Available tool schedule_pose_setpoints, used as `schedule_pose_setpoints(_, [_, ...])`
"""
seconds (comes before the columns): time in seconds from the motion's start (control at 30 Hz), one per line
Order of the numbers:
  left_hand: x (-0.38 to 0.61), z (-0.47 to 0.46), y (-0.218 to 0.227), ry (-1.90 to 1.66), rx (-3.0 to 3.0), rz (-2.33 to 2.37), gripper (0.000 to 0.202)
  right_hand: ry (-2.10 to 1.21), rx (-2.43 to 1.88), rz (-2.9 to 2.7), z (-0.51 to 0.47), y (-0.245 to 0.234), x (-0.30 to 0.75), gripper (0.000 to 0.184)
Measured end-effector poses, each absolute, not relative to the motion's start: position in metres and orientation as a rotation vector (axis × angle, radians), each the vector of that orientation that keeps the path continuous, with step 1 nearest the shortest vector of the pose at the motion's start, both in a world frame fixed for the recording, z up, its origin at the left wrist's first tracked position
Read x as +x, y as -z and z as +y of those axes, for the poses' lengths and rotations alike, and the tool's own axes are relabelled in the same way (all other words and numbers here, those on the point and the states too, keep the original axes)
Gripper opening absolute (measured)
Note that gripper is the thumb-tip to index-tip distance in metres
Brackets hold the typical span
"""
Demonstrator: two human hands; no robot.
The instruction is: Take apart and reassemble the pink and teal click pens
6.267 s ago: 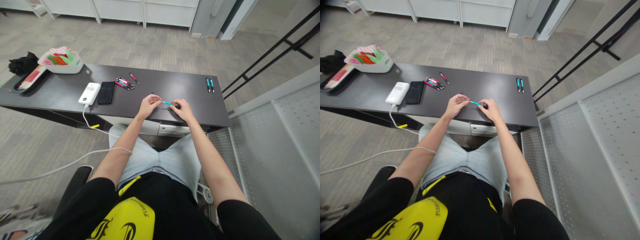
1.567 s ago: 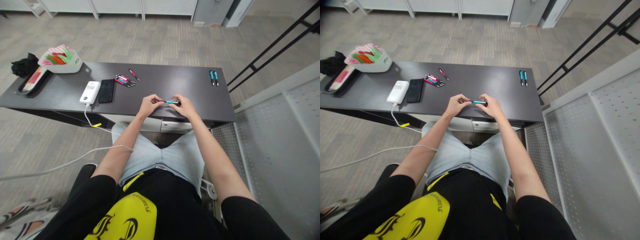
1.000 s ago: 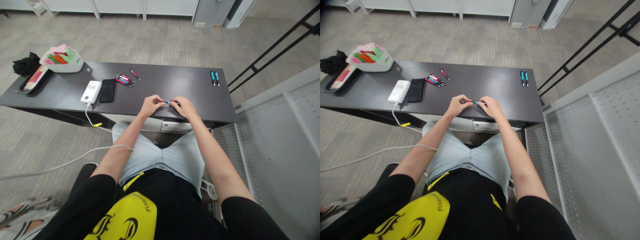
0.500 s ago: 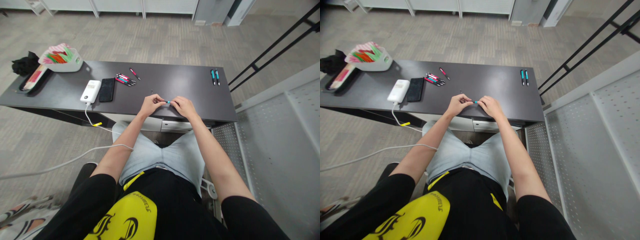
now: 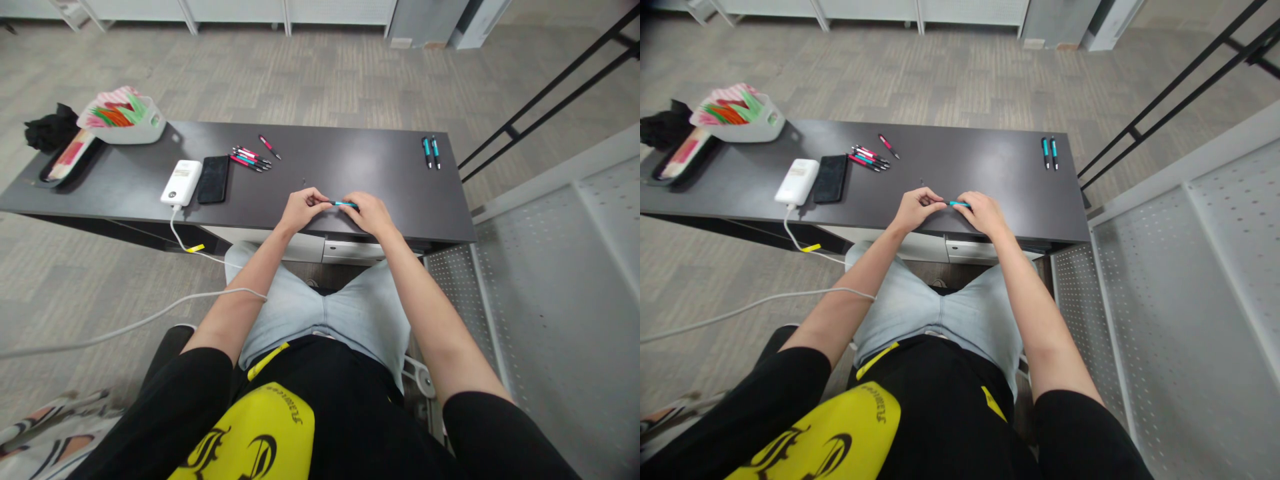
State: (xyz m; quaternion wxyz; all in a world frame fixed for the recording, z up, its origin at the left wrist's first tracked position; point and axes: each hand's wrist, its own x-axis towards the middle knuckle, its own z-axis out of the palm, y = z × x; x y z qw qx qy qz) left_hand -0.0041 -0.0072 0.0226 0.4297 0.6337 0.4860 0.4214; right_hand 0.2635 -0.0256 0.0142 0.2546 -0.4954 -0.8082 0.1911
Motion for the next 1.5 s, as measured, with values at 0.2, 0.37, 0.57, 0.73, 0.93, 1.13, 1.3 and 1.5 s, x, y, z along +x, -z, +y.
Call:
schedule_pose_setpoints(0.2, [-0.001,-0.007,-0.025,-1.045,1.633,1.217,0.023,-0.511,-1.366,-2.18,-0.028,-0.019,0.262,0.028])
schedule_pose_setpoints(0.37, [0.0,-0.005,-0.024,-1.029,1.709,1.247,0.024,-0.465,-1.365,-2.151,-0.031,-0.02,0.263,0.019])
schedule_pose_setpoints(0.57, [-0.003,-0.002,-0.019,-0.941,1.831,1.279,0.03,-0.446,-1.353,-2.166,-0.032,-0.022,0.263,0.021])
schedule_pose_setpoints(0.73, [-0.002,-0.004,-0.02,-0.935,1.874,1.296,0.031,-0.481,-1.356,-2.18,-0.033,-0.027,0.26,0.038])
schedule_pose_setpoints(0.93, [-0.004,-0.004,-0.015,-0.952,1.913,1.29,0.032,-0.495,-1.368,-2.193,-0.031,-0.027,0.258,0.054])
schedule_pose_setpoints(1.13, [-0.006,-0.001,-0.007,-0.968,1.948,1.219,0.025,-0.443,-1.369,-2.234,-0.028,-0.018,0.261,0.036])
schedule_pose_setpoints(1.3, [-0.009,-0.001,-0.006,-0.961,2.018,1.174,0.016,-0.42,-1.353,-2.287,-0.028,-0.018,0.262,0.033])
schedule_pose_setpoints(1.5, [-0.01,-0.001,-0.007,-0.977,2.033,1.157,0.015,-0.41,-1.356,-2.293,-0.031,-0.023,0.261,0.034])
